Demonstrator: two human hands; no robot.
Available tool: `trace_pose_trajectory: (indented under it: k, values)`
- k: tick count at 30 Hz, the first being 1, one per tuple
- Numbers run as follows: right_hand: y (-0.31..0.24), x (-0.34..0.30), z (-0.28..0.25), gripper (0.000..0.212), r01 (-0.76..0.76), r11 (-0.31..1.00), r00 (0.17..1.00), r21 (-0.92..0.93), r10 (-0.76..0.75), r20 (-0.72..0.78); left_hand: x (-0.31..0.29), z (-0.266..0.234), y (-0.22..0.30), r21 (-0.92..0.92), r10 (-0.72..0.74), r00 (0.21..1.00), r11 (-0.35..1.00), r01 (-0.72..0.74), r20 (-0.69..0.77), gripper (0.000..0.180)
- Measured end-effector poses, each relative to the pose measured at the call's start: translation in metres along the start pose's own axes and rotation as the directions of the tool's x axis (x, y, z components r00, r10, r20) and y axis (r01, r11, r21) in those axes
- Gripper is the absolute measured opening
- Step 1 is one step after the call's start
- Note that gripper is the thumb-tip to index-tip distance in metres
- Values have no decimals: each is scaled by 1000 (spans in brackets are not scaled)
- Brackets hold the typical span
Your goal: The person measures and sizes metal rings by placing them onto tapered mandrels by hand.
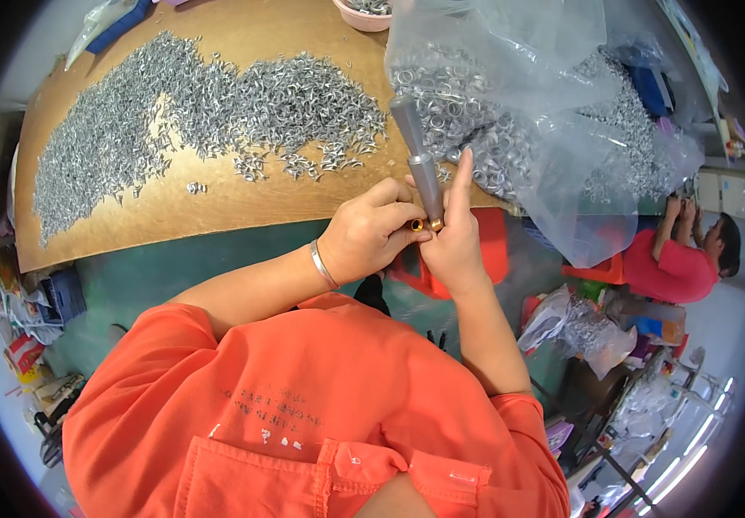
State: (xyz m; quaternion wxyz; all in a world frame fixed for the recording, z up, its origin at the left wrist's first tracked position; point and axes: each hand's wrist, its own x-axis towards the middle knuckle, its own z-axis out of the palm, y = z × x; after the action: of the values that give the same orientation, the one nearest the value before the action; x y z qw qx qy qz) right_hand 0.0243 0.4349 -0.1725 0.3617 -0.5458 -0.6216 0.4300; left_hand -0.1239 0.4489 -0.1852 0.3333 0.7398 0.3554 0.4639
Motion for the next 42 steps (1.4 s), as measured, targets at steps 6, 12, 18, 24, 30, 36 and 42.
trace_pose_trajectory:
  k: [6, 12, 18, 24, 30, 36, 42]
  values:
    - [-14, -2, 5, 91, 29, 927, 999, -375, -21, 25, -7, 1, 1, -8, -65, 998, 998, 65, -15, 23]
    - [-8, -1, 17, 93, -10, 992, 990, -122, 26, 136, -21, 5, 1, -125, -29, 994, 992, 16, -103, 23]
    - [0, 7, 21, 81, -131, 990, 984, 52, 124, 131, -16, -14, -8, -100, -34, 981, 995, 15, -190, 20]
    - [84, 50, 27, 64, 13, 856, 999, -517, 8, 39, -26, -61, 9, -136, -192, 953, 977, 163, -235, 15]
    - [92, 91, 59, 70, -153, 697, 980, -700, 199, -16, -58, -96, 35, -84, -267, 926, 964, 254, -267, 15]
    - [118, 107, 69, 68, -238, 606, 965, -759, 238, -113, -76, -103, 39, -101, -291, 903, 957, 273, -315, 13]
    - [69, 90, 67, 53, -115, 580, 984, -806, -45, -173, -61, -94, 20, -83, -310, 896, 951, 300, -319, 10]
